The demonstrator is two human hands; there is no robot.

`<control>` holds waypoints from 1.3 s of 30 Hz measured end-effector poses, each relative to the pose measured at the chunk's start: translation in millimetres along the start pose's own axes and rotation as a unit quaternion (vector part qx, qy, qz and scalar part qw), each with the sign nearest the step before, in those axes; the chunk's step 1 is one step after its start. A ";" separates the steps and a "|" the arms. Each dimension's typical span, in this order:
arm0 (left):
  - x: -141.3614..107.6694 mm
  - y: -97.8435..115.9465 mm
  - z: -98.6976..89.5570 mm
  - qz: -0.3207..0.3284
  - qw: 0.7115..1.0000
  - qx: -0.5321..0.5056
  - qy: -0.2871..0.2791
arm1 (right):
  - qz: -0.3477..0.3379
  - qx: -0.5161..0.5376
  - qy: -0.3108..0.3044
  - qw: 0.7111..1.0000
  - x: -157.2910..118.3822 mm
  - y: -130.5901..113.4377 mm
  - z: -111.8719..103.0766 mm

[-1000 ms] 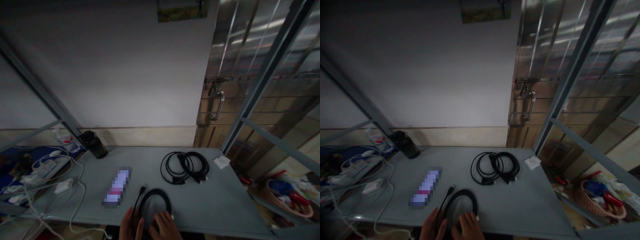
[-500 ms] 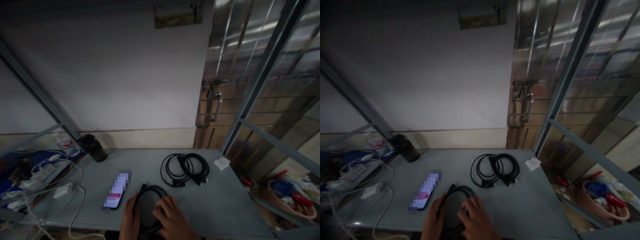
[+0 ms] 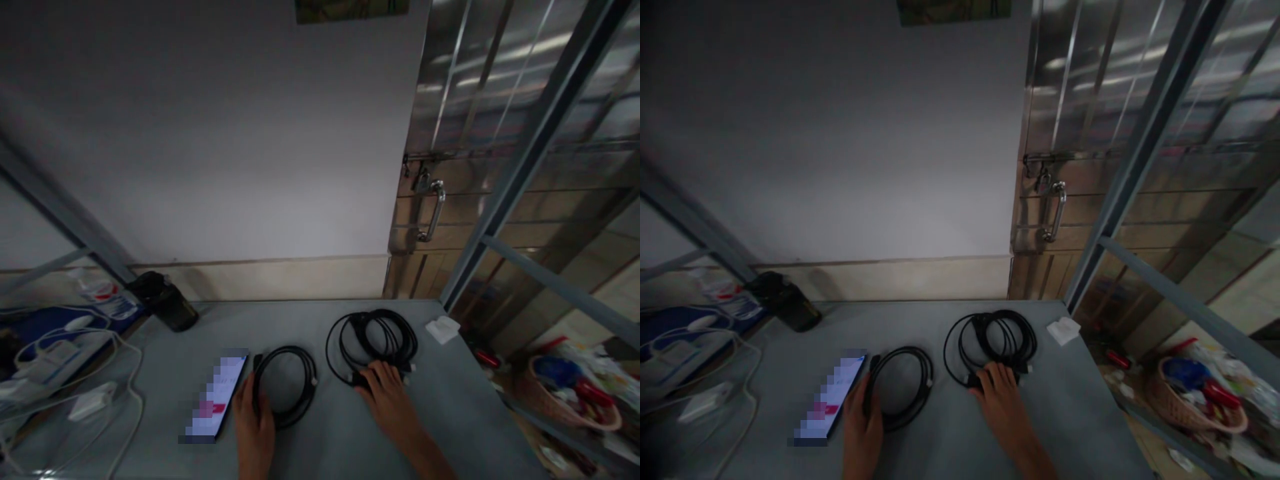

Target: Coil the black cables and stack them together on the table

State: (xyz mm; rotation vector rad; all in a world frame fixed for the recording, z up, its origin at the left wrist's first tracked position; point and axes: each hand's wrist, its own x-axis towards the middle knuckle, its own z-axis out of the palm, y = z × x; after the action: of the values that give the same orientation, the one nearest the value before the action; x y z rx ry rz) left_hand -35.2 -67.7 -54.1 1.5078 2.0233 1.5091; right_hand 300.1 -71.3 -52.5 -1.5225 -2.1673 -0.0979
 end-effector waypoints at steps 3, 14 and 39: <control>-1.4 4.9 -1.3 0.022 1.000 0.010 -0.003 | 0.023 -0.011 0.026 0.999 -3.9 -0.6 6.0; -2.6 19.9 -2.0 0.068 0.996 0.052 0.007 | 0.015 -0.004 0.094 0.995 2.0 3.6 9.8; -19.3 31.1 7.0 0.278 0.945 0.027 -0.168 | 0.033 -0.055 0.097 0.993 -2.6 4.5 11.4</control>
State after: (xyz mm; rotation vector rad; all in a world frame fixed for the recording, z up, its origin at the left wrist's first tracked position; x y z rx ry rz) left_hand -3.1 -80.3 -39.8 2.3121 1.5260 1.2347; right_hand 301.0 -68.1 -64.6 -1.5736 -1.9852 -0.3351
